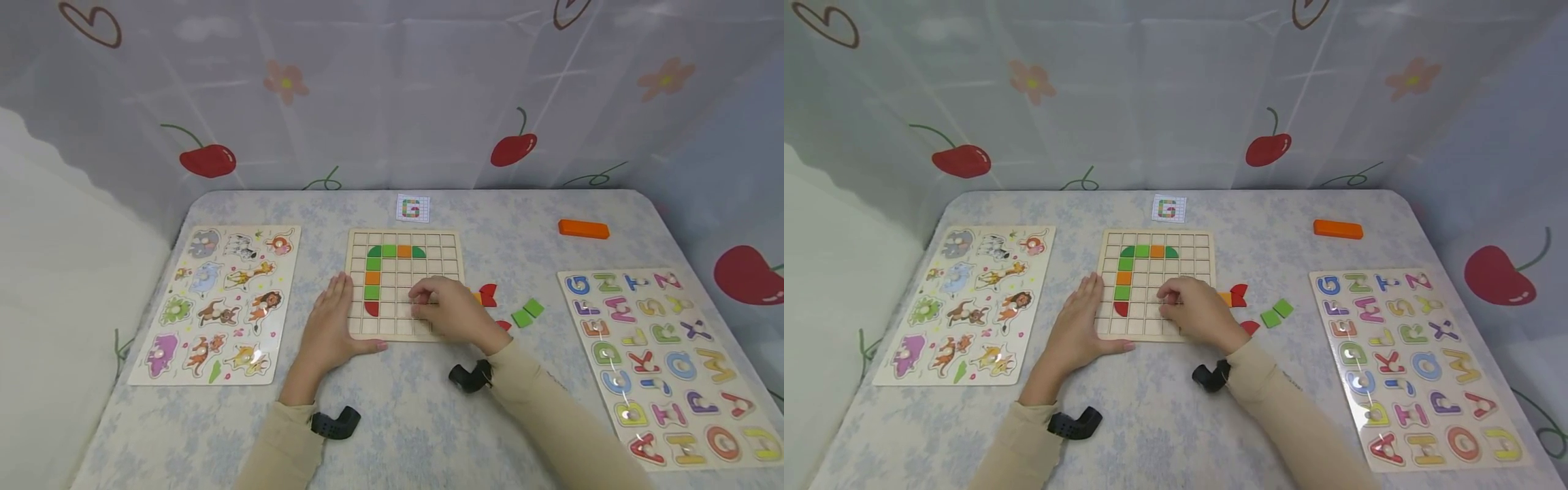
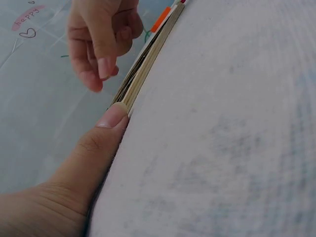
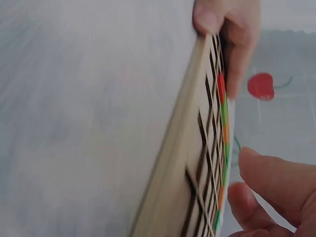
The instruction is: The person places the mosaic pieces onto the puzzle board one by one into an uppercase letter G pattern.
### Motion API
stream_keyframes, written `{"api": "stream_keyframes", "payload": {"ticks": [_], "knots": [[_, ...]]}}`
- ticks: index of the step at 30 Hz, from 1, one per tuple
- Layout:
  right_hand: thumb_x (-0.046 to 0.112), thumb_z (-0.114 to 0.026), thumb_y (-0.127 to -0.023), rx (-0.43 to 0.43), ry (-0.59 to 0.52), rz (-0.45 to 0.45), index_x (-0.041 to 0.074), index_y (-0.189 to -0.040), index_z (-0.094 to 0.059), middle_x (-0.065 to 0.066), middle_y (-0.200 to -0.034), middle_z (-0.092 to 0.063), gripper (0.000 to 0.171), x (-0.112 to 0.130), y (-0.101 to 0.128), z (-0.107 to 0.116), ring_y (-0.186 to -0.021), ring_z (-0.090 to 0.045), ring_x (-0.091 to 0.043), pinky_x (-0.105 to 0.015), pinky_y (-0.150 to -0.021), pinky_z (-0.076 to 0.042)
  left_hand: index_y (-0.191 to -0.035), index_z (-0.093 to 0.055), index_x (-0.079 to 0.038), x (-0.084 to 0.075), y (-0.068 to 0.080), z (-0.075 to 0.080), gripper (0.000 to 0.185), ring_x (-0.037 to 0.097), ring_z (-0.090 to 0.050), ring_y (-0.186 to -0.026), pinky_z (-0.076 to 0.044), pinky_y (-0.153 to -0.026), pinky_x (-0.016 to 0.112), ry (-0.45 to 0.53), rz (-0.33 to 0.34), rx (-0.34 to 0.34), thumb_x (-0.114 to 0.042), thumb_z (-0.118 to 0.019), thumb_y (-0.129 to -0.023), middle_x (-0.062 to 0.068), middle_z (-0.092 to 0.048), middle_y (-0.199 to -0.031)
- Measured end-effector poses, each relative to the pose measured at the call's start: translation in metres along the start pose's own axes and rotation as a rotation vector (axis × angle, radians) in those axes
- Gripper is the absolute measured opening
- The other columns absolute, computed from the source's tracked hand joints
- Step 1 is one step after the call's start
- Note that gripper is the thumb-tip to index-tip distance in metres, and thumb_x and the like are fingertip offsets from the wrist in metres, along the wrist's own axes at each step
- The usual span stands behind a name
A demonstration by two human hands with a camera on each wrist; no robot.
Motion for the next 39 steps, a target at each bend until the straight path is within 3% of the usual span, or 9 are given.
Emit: {"api": "stream_keyframes", "payload": {"ticks": [7, 13, 19, 23, 30, 39], "knots": [[0.017, -0.07, -0.092, 0.012, 0.08, 0.002, 0.013, -0.115, -0.069, 0.001, -0.093, -0.062, 0.023, -0.038, 0.025, 0.038, -0.077, -0.052, -0.016, -0.03, -0.071, -0.046, -0.159, -0.006, -0.005, 0.002, 0.001, -0.001, 0.143, 0.022, -0.001, -0.157, -0.008, -0.128, 0.045, -0.005, 0.005, 0.003, -0.077, -0.079, -0.059, 0.008, -0.004, -0.168], [0.012, -0.07, -0.092, 0.033, 0.158, -0.051, 0.011, -0.12, -0.068, -0.004, -0.1, -0.063, 0.028, -0.076, 0.05, 0.064, -0.076, -0.054, -0.016, -0.029, -0.069, -0.048, -0.159, -0.007, -0.004, 0.002, 0.002, -0.002, 0.143, 0.022, -0.001, -0.157, -0.008, -0.128, 0.045, -0.006, 0.007, 0.004, -0.077, -0.078, -0.059, 0.008, -0.003, -0.168], [0.012, -0.072, -0.09, 0.05, 0.219, -0.108, 0.014, -0.121, -0.069, -0.004, -0.102, -0.064, 0.031, -0.102, 0.069, 0.083, -0.092, -0.055, -0.021, -0.04, -0.083, -0.053, -0.159, -0.007, -0.004, 0.001, 0.002, -0.001, 0.143, 0.023, -0.002, -0.157, -0.009, -0.128, 0.045, -0.009, 0.009, 0.001, -0.077, -0.078, -0.059, 0.009, -0.004, -0.168], [0.013, -0.075, -0.088, 0.068, 0.214, -0.143, 0.015, -0.119, -0.071, -0.004, -0.104, -0.064, 0.032, -0.111, 0.077, 0.087, -0.096, -0.055, -0.022, -0.044, -0.087, -0.053, -0.159, -0.007, -0.004, 0.0, 0.002, 0.0, 0.143, 0.023, -0.002, -0.157, -0.009, -0.128, 0.045, -0.008, 0.007, 0.003, -0.076, -0.079, -0.059, 0.009, -0.004, -0.168], [0.012, -0.075, -0.087, 0.055, 0.204, -0.131, 0.013, -0.114, -0.071, -0.003, -0.098, -0.06, 0.027, -0.116, 0.081, 0.089, -0.083, -0.049, -0.018, -0.027, -0.069, -0.044, -0.159, -0.006, -0.004, 0.0, 0.001, -0.001, 0.142, 0.024, -0.002, -0.157, -0.009, -0.128, 0.044, 0.001, 0.006, 0.001, -0.075, -0.08, -0.06, 0.01, -0.004, -0.168], [0.015, -0.075, -0.088, 0.03, 0.132, -0.161, 0.014, -0.098, -0.061, -0.002, -0.092, -0.059, 0.018, -0.119, 0.079, 0.091, -0.08, -0.05, -0.018, -0.025, -0.066, -0.044, -0.159, -0.007, -0.004, 0.0, 0.0, 0.0, 0.142, 0.024, -0.002, -0.157, -0.009, -0.128, 0.045, 0.002, 0.004, 0.002, -0.074, -0.08, -0.06, 0.01, -0.004, -0.168]]}}
Point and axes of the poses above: each hand's wrist, its own y-axis away from the middle knuckle, its own z-axis out of the back of the hand, x = y × z, the point moved 8 cm from there along -y, towards the middle knuckle
